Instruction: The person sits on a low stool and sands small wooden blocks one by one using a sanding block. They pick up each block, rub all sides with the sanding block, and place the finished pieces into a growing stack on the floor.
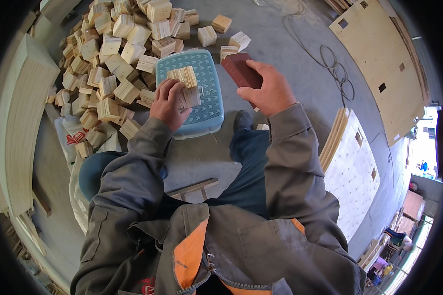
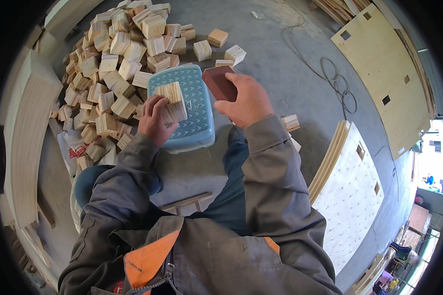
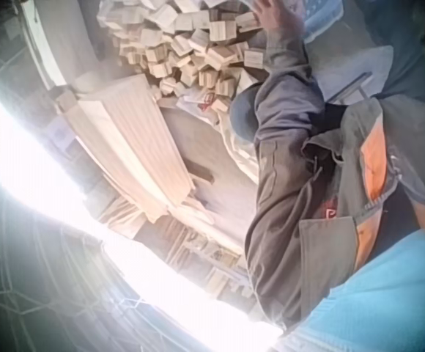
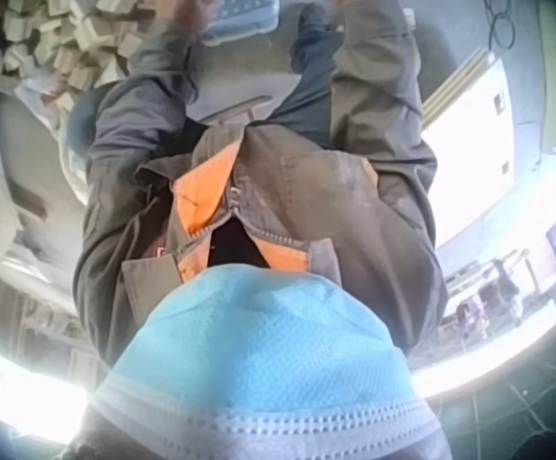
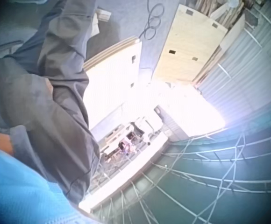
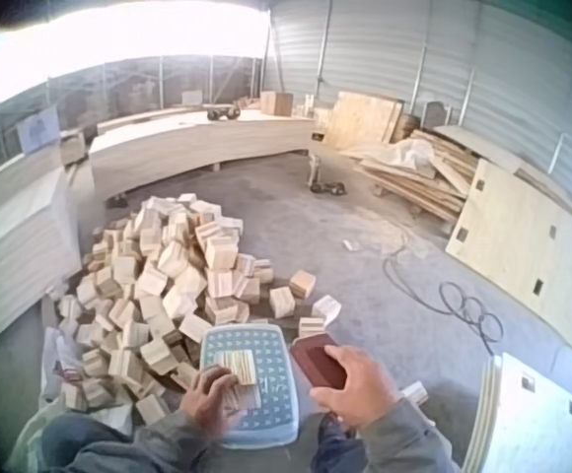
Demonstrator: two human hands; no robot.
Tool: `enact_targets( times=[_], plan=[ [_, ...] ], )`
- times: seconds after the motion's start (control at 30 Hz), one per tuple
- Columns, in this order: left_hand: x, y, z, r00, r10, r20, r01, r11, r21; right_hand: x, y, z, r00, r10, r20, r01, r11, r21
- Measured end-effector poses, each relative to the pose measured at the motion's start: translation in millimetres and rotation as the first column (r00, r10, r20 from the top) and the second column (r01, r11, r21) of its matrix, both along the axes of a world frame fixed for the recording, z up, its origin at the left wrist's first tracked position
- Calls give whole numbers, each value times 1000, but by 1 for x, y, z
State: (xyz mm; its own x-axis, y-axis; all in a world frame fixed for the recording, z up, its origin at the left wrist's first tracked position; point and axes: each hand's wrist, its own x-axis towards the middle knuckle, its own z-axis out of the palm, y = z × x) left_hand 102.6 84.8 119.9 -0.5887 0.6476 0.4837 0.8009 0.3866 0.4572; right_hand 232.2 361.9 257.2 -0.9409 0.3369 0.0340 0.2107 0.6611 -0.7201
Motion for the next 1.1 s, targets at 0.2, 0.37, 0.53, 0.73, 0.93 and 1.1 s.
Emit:
enact_targets(
  times=[0.2, 0.37, 0.53, 0.73, 0.93, 1.1],
  plan=[
    [11, -12, -6, 998, -70, 5, 70, 997, -41, 0, -4, 1, 1000, -7, 13, 7, 999, 48],
    [10, -15, -3, 993, -29, 112, 32, 999, -24, 0, -2, -4, 999, -4, 37, 2, 999, 52],
    [-11, -16, -3, 972, 46, 229, -64, 996, 69, 6, 0, -7, 997, -22, 69, 18, 998, 61],
    [-33, -18, -51, 854, -27, 519, -31, 994, 103, 12, 10, -22, 999, 16, 34, -23, 980, 200],
    [-34, -4, -55, 686, -208, 697, 2, 959, 284, 15, -2, -22, 999, 27, 23, -31, 985, 171],
    [-22, -9, -54, 813, -34, 581, -66, 986, 150, 11, -31, -37, 992, 104, -76, -82, 965, 248]
  ],
)
